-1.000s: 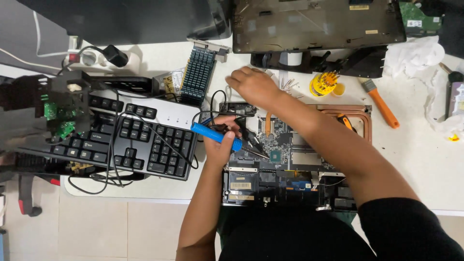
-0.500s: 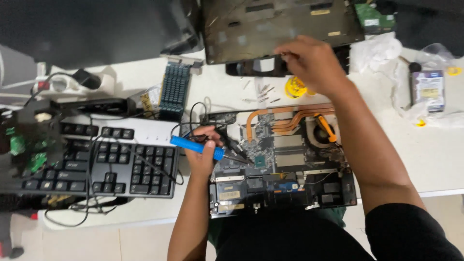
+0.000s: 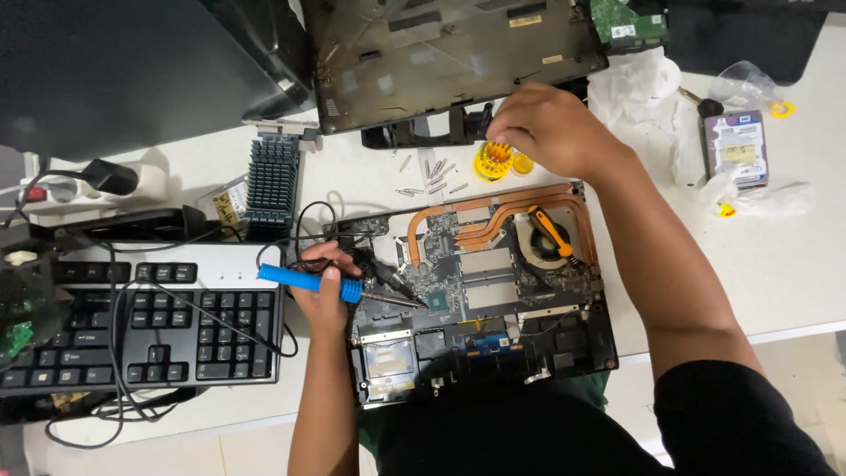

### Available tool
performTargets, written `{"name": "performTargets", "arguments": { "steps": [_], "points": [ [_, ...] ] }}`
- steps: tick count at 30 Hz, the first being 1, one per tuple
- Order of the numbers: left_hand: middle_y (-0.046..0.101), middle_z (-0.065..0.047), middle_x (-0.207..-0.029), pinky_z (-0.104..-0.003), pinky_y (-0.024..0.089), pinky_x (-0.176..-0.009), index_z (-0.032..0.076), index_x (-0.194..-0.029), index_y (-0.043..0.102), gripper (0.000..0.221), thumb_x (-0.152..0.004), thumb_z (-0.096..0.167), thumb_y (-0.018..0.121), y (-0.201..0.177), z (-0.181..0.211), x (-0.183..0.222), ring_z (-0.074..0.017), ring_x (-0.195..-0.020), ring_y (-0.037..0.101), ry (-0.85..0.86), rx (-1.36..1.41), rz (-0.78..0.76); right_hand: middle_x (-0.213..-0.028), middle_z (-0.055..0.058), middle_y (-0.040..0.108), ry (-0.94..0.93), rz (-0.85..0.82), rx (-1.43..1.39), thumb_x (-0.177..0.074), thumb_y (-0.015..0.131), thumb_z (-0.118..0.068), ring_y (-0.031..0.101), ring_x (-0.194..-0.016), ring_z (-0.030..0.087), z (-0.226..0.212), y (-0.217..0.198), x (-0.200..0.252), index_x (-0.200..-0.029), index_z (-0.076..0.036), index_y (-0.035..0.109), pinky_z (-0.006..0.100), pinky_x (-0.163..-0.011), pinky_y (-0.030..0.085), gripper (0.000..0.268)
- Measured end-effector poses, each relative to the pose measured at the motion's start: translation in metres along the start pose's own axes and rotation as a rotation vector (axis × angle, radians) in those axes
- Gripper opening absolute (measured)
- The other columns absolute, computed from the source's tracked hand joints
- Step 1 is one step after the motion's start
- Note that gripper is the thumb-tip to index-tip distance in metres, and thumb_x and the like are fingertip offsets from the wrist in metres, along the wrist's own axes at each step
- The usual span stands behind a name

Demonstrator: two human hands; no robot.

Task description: Repairing a laptop motherboard by unscrewing components, applying flux, and soldering electronic parts.

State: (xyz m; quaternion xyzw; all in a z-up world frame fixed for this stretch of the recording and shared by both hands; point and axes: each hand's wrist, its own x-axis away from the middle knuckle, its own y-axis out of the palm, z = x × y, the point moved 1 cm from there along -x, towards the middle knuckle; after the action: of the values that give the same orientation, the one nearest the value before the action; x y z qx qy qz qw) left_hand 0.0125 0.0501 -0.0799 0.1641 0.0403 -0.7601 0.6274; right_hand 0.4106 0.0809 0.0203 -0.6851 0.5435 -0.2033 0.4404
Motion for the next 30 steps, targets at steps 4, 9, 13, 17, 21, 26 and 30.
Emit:
{"name": "performTargets", "arguments": {
  "steps": [4,9,13,17,21,26,30],
  "points": [
    [0.065,-0.009,-0.091,-0.028,0.055,-0.061,0.005,-0.118,0.061,0.030,-0.100,0.028,0.059,0.001,0.002,0.000,-0.0197,-0.069,0.066,0.004,-0.004,0.003,-0.107,0.006,0.076,0.047,-0.055,0.082,-0.106,0.058,-0.018,0.063,-0.106,0.028,0.005,0.009,-0.003,-0.104,-0.012,0.081,0.045,-0.084,0.049,0.024],
    [0.065,-0.010,-0.090,-0.029,0.054,-0.063,0.005,-0.120,0.061,0.031,-0.101,0.030,0.059,0.000,0.002,0.000,-0.0204,-0.070,0.065,0.006,0.008,-0.004,-0.107,0.005,0.076,0.031,-0.014,0.103,-0.105,0.060,-0.015,0.063,-0.103,0.027,0.016,0.022,0.001,-0.105,-0.012,0.081,0.043,-0.079,0.048,0.021],
    [0.065,-0.010,-0.090,-0.029,0.054,-0.065,0.004,-0.119,0.061,0.032,-0.100,0.029,0.061,0.000,0.002,0.000,-0.0206,-0.070,0.065,-0.010,0.040,0.011,-0.106,0.008,0.076,0.014,0.008,0.071,-0.105,0.062,-0.016,0.065,-0.102,0.028,0.013,0.019,0.001,-0.107,-0.010,0.080,0.044,-0.079,0.050,0.019],
    [0.065,-0.010,-0.091,-0.028,0.054,-0.065,0.005,-0.119,0.061,0.030,-0.101,0.029,0.060,0.000,0.003,-0.002,-0.0195,-0.071,0.065,0.011,0.044,-0.016,-0.105,0.011,0.077,-0.014,0.040,0.069,-0.104,0.065,-0.014,0.068,-0.100,0.029,0.009,0.019,0.000,-0.107,-0.006,0.081,0.043,-0.081,0.052,0.017],
    [0.065,-0.010,-0.091,-0.028,0.055,-0.065,0.006,-0.119,0.062,0.029,-0.101,0.029,0.060,-0.002,0.001,-0.001,-0.0196,-0.071,0.066,0.010,0.041,-0.019,-0.109,0.015,0.077,-0.025,0.059,0.061,-0.101,0.068,-0.008,0.071,-0.103,0.029,0.003,0.017,0.002,-0.108,-0.003,0.080,0.040,-0.082,0.053,0.015],
    [0.066,-0.008,-0.091,-0.026,0.056,-0.061,0.007,-0.119,0.062,0.029,-0.102,0.030,0.061,-0.004,-0.002,-0.001,-0.0174,-0.071,0.067,0.041,0.051,-0.049,-0.108,0.009,0.076,-0.009,0.028,0.095,-0.097,0.068,-0.005,0.069,-0.107,0.026,0.004,0.021,0.002,-0.104,-0.007,0.081,0.039,-0.086,0.051,0.015],
    [0.064,-0.008,-0.091,-0.029,0.057,-0.063,0.007,-0.119,0.061,0.028,-0.101,0.028,0.059,-0.002,0.000,-0.002,-0.0184,-0.071,0.066,0.017,0.033,-0.033,-0.108,0.005,0.076,0.019,0.006,0.163,-0.095,0.069,-0.008,0.069,-0.102,0.023,0.005,0.023,0.000,-0.102,-0.008,0.082,0.039,-0.077,0.051,0.015]
  ]
}}
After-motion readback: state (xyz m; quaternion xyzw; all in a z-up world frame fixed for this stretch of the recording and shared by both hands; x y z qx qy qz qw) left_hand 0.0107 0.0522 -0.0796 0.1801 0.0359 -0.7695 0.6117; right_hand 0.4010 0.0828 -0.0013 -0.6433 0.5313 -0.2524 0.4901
